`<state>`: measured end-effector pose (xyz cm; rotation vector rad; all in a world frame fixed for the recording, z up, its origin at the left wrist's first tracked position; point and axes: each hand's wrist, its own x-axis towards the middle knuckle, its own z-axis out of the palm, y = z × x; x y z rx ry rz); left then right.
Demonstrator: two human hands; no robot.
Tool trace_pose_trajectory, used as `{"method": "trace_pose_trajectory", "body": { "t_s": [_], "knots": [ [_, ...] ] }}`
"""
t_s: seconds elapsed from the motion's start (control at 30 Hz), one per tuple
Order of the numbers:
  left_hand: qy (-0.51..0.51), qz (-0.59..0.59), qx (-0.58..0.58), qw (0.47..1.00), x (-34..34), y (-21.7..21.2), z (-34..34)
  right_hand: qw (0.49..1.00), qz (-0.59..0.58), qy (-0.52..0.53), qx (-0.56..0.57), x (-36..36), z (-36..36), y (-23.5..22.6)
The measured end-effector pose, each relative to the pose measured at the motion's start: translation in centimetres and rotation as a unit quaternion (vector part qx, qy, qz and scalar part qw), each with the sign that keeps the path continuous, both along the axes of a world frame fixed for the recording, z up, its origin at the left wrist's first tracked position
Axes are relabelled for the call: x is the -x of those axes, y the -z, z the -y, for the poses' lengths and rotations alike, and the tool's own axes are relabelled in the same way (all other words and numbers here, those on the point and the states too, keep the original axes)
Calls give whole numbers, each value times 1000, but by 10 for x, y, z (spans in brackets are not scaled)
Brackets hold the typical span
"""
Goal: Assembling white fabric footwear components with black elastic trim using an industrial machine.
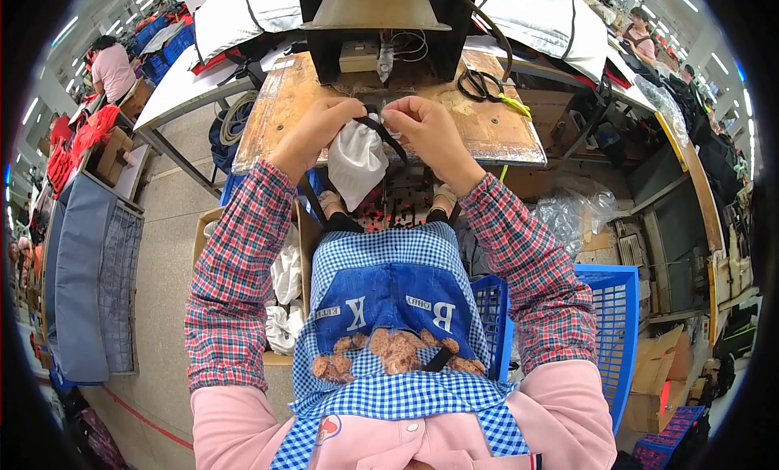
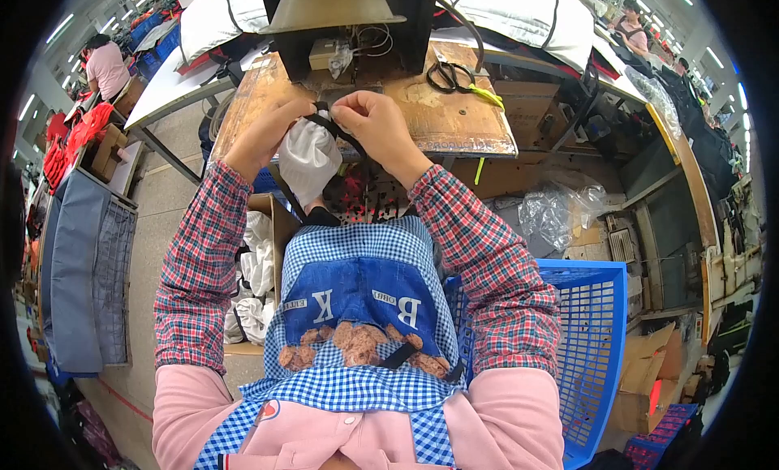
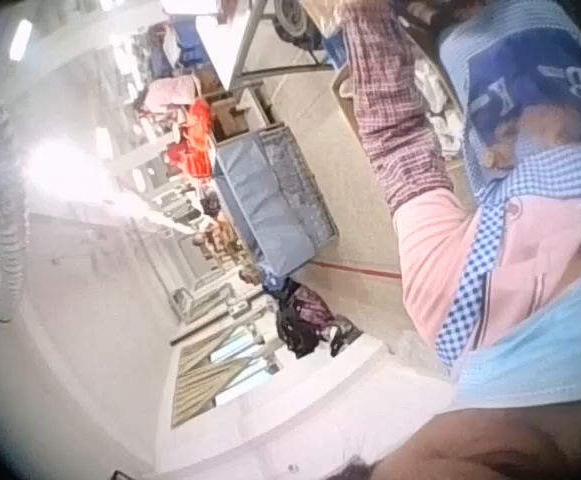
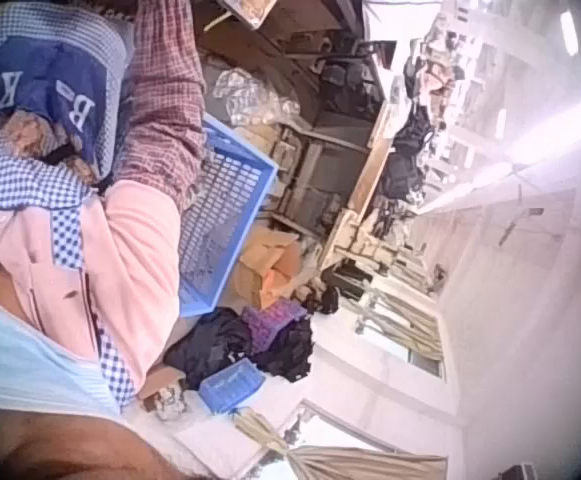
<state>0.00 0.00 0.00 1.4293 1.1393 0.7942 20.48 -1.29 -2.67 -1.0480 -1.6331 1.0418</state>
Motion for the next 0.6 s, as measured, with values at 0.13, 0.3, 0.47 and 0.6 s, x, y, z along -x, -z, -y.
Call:
{"method": "trace_pose_trajectory", "body": {
  "t_s": [0.13, 0.3, 0.47, 0.6],
  "knots": [
    [-39, 0, 0, 999, -4, 0, -3, 989, -132, -4, 73, -1, -4, 3],
    [-47, 27, 0, 999, -7, -6, -17, 978, -186, 0, 94, -5, -19, 3],
    [-48, 24, 19, 998, -8, -7, -19, 971, -210, 9, 116, -3, -18, 2],
    [-40, 11, 6, 999, -7, -4, -19, 981, -160, -25, 110, 0, -16, 3]
  ]
}}
